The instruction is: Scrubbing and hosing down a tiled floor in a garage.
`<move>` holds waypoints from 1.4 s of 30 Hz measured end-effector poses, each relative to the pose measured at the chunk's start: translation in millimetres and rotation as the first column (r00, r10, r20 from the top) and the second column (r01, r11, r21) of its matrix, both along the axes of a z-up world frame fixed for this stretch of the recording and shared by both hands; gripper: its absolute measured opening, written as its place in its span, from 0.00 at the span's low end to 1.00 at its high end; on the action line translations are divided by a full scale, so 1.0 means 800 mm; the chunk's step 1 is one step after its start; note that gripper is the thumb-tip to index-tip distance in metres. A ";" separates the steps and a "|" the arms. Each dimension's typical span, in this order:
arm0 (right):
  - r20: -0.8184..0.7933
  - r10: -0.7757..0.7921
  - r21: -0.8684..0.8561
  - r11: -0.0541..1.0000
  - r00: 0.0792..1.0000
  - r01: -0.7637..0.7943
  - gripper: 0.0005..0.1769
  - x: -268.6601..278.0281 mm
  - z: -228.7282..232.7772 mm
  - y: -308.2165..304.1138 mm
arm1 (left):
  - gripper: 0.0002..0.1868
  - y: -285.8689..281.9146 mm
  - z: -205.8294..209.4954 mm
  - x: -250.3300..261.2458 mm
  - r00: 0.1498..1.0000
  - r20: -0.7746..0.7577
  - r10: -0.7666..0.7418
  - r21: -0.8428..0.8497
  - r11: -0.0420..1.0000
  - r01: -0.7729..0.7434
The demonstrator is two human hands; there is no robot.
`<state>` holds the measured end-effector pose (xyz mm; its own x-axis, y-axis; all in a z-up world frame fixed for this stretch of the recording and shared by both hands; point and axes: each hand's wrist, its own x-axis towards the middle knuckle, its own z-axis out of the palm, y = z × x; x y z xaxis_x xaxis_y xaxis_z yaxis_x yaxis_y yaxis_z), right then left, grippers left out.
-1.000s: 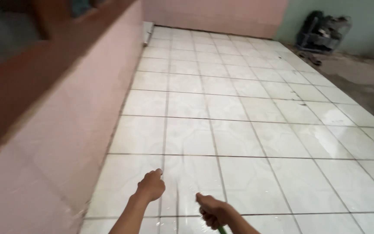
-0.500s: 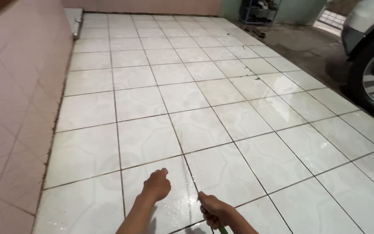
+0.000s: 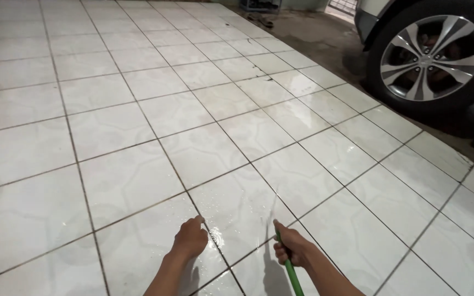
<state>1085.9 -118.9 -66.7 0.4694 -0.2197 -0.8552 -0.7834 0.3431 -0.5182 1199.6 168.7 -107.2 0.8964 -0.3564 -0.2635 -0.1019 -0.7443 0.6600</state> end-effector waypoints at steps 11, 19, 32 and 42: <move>-0.137 0.362 -0.214 0.898 0.922 -0.385 0.31 0.017 -0.027 0.083 | 0.24 -0.009 -0.026 -0.026 0.998 -0.037 -0.045 0.059 0.997 0.048; -0.208 0.530 -0.259 0.781 0.822 -0.568 0.31 0.022 -0.046 0.113 | 0.24 0.018 -0.044 -0.026 1.000 -0.007 -0.021 0.093 0.995 0.022; -0.273 0.728 -0.171 0.607 0.629 -0.776 0.31 0.019 -0.036 0.151 | 0.22 0.023 -0.048 -0.044 0.997 -0.051 -0.049 0.134 0.989 0.056; -0.234 0.841 -0.195 0.451 0.487 -0.871 0.30 0.031 -0.007 0.199 | 0.27 0.057 -0.021 -0.035 0.997 0.004 0.073 0.152 0.986 -0.073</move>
